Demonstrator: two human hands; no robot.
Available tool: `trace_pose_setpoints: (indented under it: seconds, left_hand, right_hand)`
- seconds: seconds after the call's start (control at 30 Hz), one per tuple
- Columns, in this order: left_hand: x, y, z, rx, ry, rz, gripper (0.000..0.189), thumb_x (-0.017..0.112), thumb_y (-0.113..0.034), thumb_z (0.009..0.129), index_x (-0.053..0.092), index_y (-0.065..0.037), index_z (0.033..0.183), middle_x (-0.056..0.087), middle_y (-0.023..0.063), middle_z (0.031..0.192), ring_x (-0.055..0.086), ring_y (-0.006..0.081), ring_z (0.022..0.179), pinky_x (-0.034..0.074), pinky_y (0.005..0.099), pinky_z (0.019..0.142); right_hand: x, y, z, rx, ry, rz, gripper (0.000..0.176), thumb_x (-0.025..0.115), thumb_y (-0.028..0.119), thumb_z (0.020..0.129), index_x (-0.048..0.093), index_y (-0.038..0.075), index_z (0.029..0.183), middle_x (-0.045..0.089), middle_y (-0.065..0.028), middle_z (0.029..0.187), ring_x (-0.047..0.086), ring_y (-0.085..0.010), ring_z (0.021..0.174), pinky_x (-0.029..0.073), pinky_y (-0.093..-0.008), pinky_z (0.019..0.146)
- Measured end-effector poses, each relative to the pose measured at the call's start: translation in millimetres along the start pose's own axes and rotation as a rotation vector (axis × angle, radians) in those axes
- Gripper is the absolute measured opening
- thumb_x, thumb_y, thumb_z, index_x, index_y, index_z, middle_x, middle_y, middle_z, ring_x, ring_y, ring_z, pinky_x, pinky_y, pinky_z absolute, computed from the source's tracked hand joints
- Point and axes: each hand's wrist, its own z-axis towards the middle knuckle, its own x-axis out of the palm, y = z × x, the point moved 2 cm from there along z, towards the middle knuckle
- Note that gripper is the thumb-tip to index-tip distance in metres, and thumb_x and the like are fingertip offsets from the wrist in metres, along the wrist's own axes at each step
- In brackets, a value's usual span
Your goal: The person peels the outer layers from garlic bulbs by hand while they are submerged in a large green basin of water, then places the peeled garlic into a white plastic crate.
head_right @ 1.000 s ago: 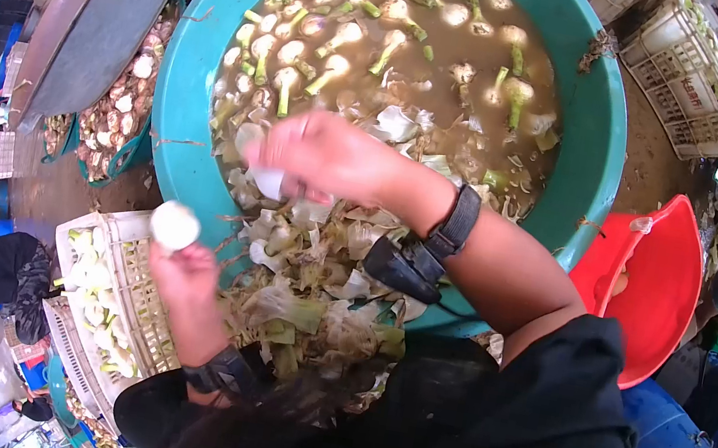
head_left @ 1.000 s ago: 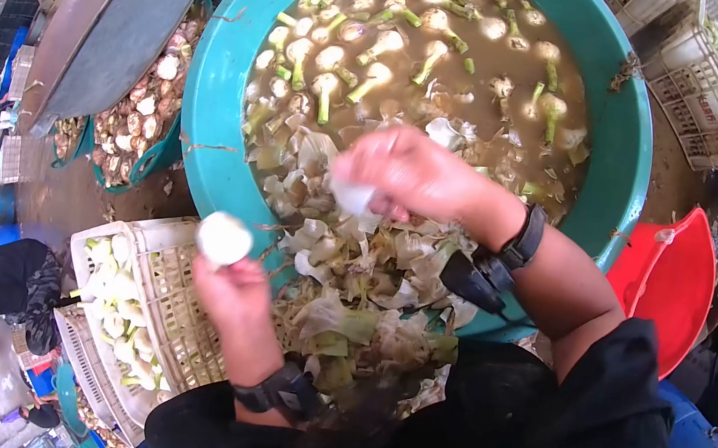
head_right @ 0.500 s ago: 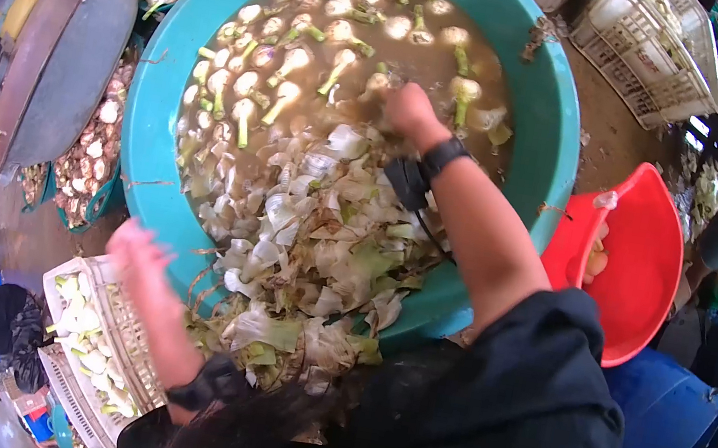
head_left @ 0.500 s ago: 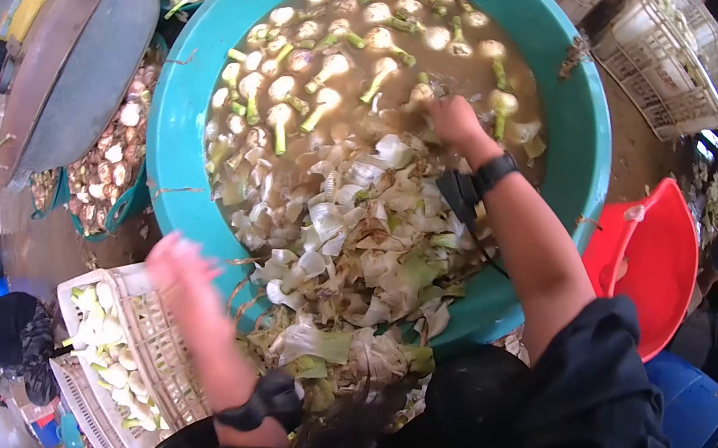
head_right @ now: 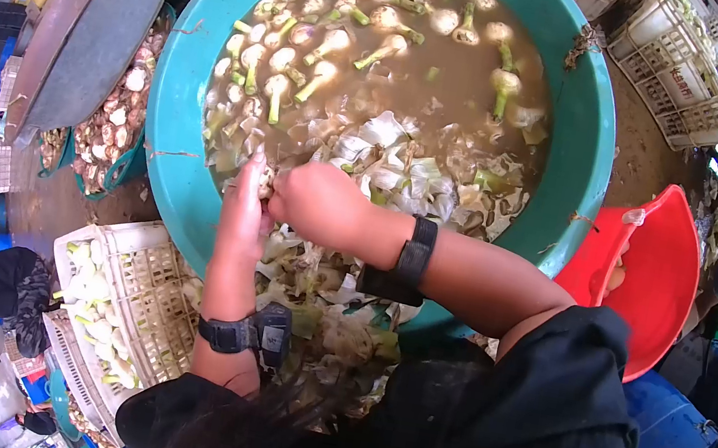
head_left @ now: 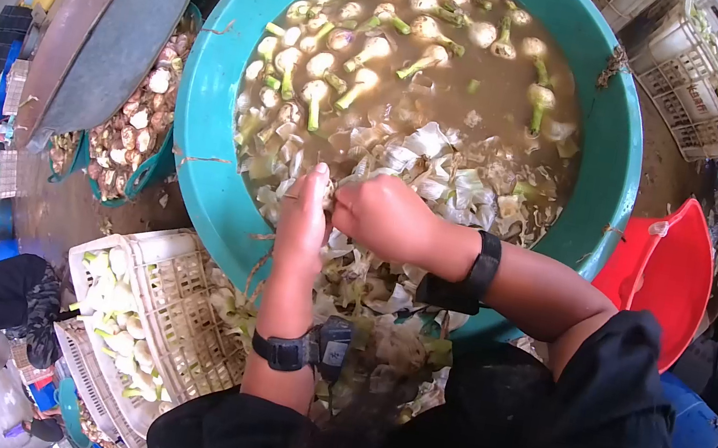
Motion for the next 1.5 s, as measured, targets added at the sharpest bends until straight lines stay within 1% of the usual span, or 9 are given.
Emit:
trace_pose_setpoints:
  seconds: [0.07,0.17,0.3,0.4,1.17,1.27,1.33,1.43,1.5]
  left_hand:
    - [-7,2,2,-0.051,0.047,-0.050,0.029,0.050,-0.045,0.083,0.053,-0.016,0.079,0.040,-0.0072,0.051,0.029,0.0032,0.037,0.018,0.0194,0.034]
    - [-3,-2,1,-0.135,0.052,-0.130,0.024,0.048,-0.037,0.085,0.051,-0.014,0.081,0.037,-0.0040,0.055,0.031,0.0052,0.039,0.017,0.0199,0.034]
    - [-3,0,1,-0.106,0.070,-0.247,0.025,0.048,-0.039,0.086,0.051,-0.014,0.081,0.039,-0.0047,0.055,0.028,0.0047,0.037,0.017,0.0201,0.034]
    - [-4,4,3,-0.113,0.108,-0.150,0.029,0.046,-0.043,0.085,0.051,-0.014,0.083,0.042,-0.0050,0.058,0.029,0.0043,0.039,0.018,0.0193,0.035]
    - [-1,-4,-1,-0.053,0.055,-0.035,0.034,0.042,-0.042,0.087,0.052,-0.009,0.091,0.047,-0.0039,0.062,0.032,0.0027,0.041,0.019,0.0188,0.034]
    - [-1,3,-1,-0.066,0.083,-0.118,0.034,0.040,-0.041,0.087,0.052,-0.009,0.094,0.052,-0.0028,0.067,0.036,0.0034,0.043,0.022,0.0183,0.036]
    - [-1,8,-1,-0.109,0.135,-0.294,0.038,0.038,-0.039,0.088,0.052,-0.007,0.102,0.056,-0.0008,0.077,0.042,0.0059,0.047,0.026,0.0177,0.039]
    - [-7,6,-5,-0.050,0.225,-0.327,0.043,0.037,-0.038,0.088,0.048,-0.007,0.117,0.055,-0.0003,0.086,0.043,0.0059,0.059,0.028,0.0167,0.046]
    - [-16,9,-1,-0.016,0.252,-0.288,0.051,0.035,-0.043,0.089,0.044,-0.007,0.123,0.056,0.0005,0.087,0.046,0.0066,0.062,0.030,0.0164,0.047]
  right_hand:
    - [-3,-11,3,0.349,0.115,0.580,0.022,0.046,0.012,0.076,0.058,-0.002,0.064,0.057,-0.0147,0.056,0.061,-0.0214,0.052,0.047,-0.0317,0.052]
    - [-7,-15,0,0.390,0.154,0.794,0.018,0.046,0.005,0.080,0.051,-0.005,0.066,0.049,-0.0094,0.053,0.062,-0.0120,0.056,0.046,-0.0290,0.049]
    - [-18,-6,0,-0.009,-0.109,0.070,0.014,0.050,0.008,0.076,0.053,-0.002,0.066,0.054,-0.0162,0.060,0.056,-0.0302,0.052,0.044,-0.0358,0.048]
    - [-15,-1,1,0.064,-0.074,0.017,0.013,0.052,0.010,0.075,0.052,0.000,0.066,0.054,-0.0178,0.064,0.051,-0.0367,0.055,0.042,-0.0396,0.050]
    - [-10,0,2,0.062,-0.099,0.276,0.016,0.054,0.012,0.072,0.055,0.000,0.061,0.054,-0.0171,0.061,0.053,-0.0361,0.057,0.045,-0.0390,0.052]
    - [-1,-5,3,0.111,-0.187,0.315,0.015,0.053,0.012,0.074,0.059,0.002,0.065,0.056,-0.0147,0.059,0.057,-0.0300,0.053,0.046,-0.0373,0.051]
    - [10,-15,2,0.678,0.007,0.914,0.021,0.052,0.014,0.080,0.053,-0.003,0.067,0.054,-0.0031,0.055,0.056,-0.0170,0.051,0.043,-0.0308,0.048]
    - [2,-11,-2,0.841,0.020,1.256,0.024,0.052,0.014,0.083,0.054,-0.003,0.067,0.053,0.0038,0.056,0.052,-0.0066,0.053,0.043,-0.0272,0.048]
    - [15,-19,-5,0.572,-0.019,1.013,0.023,0.053,0.013,0.084,0.054,-0.002,0.067,0.053,0.0014,0.056,0.049,-0.0070,0.051,0.042,-0.0269,0.048]
